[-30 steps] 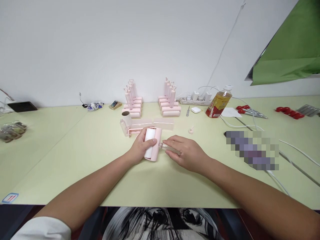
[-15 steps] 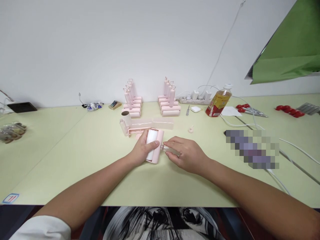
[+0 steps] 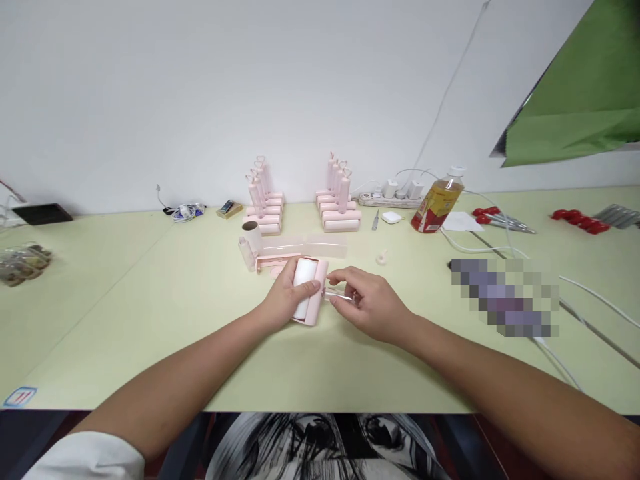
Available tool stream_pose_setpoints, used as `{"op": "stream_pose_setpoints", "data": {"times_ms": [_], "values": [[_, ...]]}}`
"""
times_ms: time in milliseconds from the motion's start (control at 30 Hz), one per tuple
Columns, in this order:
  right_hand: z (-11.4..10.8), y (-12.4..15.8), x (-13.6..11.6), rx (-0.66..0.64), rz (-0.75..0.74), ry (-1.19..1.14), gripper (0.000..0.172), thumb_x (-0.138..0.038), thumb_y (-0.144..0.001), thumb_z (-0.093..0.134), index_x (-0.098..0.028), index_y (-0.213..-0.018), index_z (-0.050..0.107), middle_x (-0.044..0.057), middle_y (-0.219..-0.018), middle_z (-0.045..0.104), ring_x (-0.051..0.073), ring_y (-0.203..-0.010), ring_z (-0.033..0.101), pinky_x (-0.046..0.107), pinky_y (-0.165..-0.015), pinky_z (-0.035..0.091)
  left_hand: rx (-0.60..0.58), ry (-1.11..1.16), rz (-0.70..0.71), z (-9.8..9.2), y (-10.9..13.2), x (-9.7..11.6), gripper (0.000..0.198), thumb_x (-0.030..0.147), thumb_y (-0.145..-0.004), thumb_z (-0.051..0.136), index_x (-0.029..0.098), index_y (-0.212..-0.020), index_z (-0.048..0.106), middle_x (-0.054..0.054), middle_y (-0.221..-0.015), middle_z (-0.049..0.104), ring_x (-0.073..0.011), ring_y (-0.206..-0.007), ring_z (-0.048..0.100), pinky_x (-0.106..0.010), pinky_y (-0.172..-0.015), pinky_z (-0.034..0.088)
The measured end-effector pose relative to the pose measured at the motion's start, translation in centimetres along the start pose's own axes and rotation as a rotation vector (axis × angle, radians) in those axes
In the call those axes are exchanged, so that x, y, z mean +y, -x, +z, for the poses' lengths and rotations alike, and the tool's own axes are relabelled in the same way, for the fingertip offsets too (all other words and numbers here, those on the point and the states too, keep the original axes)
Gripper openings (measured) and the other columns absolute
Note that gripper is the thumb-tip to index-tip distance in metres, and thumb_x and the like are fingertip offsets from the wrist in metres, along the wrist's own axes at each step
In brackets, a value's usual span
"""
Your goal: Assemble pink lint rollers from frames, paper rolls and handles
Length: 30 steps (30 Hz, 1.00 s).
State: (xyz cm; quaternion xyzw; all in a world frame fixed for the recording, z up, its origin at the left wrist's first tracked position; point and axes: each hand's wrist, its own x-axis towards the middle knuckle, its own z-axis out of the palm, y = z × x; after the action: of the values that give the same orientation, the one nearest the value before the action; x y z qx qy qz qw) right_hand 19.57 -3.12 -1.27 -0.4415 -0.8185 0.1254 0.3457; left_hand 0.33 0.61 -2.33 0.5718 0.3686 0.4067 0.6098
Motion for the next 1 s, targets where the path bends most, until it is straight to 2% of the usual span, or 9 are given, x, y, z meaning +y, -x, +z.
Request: {"op": "stream_pose_setpoints", "data": {"times_ms": [200,267,333,467,600,700,800,867,1000], "values": [[-0.9,-0.7,1.4,0.048,0.3,-0.273,0.024,-0.037,-0.084,0.061,-0.019,-0.1,0.063,0.001,-0.075,0.065,0.014,-0.065,0.057,0.027,-0.061,0.046,0.211,-0.029,-0.013,-1.0,-0.8,0.0,0.05,0.035,-0.073,0.068,0.019,-0.117,0.049,-0.003,-0.097,0.058,-0.0186,-0.081,0.057,-0.03,-0.071,0.046],[-1.1,-0.9,1.7,0.051,0.34,-0.334,0.023,-0.04,-0.084,0.061,-0.018,-0.091,0.063,-0.001,-0.069,0.061,0.014,-0.062,0.055,0.026,-0.058,0.044,0.248,-0.188,0.026,-1.4,-0.8,0.0,0.056,0.035,-0.074,0.067,0.021,-0.124,0.045,-0.007,-0.112,0.056,-0.0212,-0.091,0.058,-0.033,-0.076,0.047],[-0.9,-1.0,1.8,0.032,0.349,-0.362,0.021,-0.039,-0.083,0.061,-0.018,-0.083,0.063,-0.001,-0.069,0.061,0.013,-0.062,0.053,0.026,-0.057,0.042,0.251,-0.443,0.176,-1.6,-0.5,0.3,0.061,0.034,-0.074,0.068,0.022,-0.129,0.044,-0.011,-0.126,0.051,-0.0255,-0.106,0.055,-0.039,-0.087,0.045],[0.5,-0.7,1.4,-0.002,0.355,-0.387,0.022,-0.039,-0.082,0.062,-0.018,-0.076,0.057,-0.002,-0.069,0.059,0.012,-0.061,0.051,0.025,-0.057,0.041,0.002,-0.904,0.451,-0.9,0.7,1.2,0.044,0.036,-0.077,0.067,0.021,-0.117,0.058,-0.013,-0.124,0.057,-0.0319,-0.12,0.047,-0.047,-0.104,0.031],[1.2,-0.7,1.1,-0.094,0.293,-0.473,0.022,-0.042,-0.086,0.058,-0.021,-0.083,0.051,-0.005,-0.063,0.053,0.011,-0.054,0.048,0.023,-0.051,0.039,-0.2,-1.051,0.366,0.0,1.4,1.8,0.023,0.031,-0.082,0.06,0.022,-0.103,0.064,-0.008,-0.094,0.069,-0.0272,-0.09,0.059,-0.049,-0.1,0.03],[-0.8,-1.3,2.8,-0.025,0.205,-0.302,0.018,-0.038,-0.09,0.052,-0.02,-0.092,0.055,0.0,-0.073,0.06,0.015,-0.065,0.055,0.027,-0.06,0.044,-0.209,-1.102,0.33,-0.2,1.4,2.0,0.024,0.026,-0.082,0.056,0.022,-0.103,0.064,-0.006,-0.087,0.069,-0.0255,-0.081,0.06,-0.044,-0.093,0.035],[-4.1,-2.2,6.5,0.099,0.297,0.143,0.016,-0.023,-0.083,0.053,-0.018,-0.095,0.062,0.009,-0.096,0.065,0.022,-0.084,0.059,0.034,-0.073,0.045,-0.211,-1.141,0.3,-0.8,1.5,2.5,0.024,0.021,-0.075,0.056,0.021,-0.098,0.063,-0.008,-0.085,0.068,-0.0261,-0.079,0.058,-0.036,-0.075,0.04],[-5.7,-2.5,9.0,0.024,0.394,0.345,0.024,-0.02,-0.075,0.061,-0.017,-0.099,0.066,0.014,-0.111,0.063,0.027,-0.092,0.059,0.036,-0.075,0.044,-0.223,-1.16,0.266,-1.0,1.7,2.8,0.023,0.017,-0.07,0.054,0.021,-0.091,0.062,-0.007,-0.079,0.065,-0.0249,-0.075,0.055,-0.032,-0.064,0.036],[-5.6,-2.4,10.4,-0.195,0.516,0.368,0.01,-0.016,-0.072,0.06,-0.018,-0.079,0.068,0.01,-0.087,0.069,0.023,-0.076,0.061,0.03,-0.064,0.042,-0.239,-1.159,0.209,-0.8,2.3,3.1,0.025,0.011,-0.064,0.05,0.021,-0.086,0.058,-0.005,-0.071,0.059,-0.0213,-0.064,0.051,-0.03,-0.057,0.03]]}}
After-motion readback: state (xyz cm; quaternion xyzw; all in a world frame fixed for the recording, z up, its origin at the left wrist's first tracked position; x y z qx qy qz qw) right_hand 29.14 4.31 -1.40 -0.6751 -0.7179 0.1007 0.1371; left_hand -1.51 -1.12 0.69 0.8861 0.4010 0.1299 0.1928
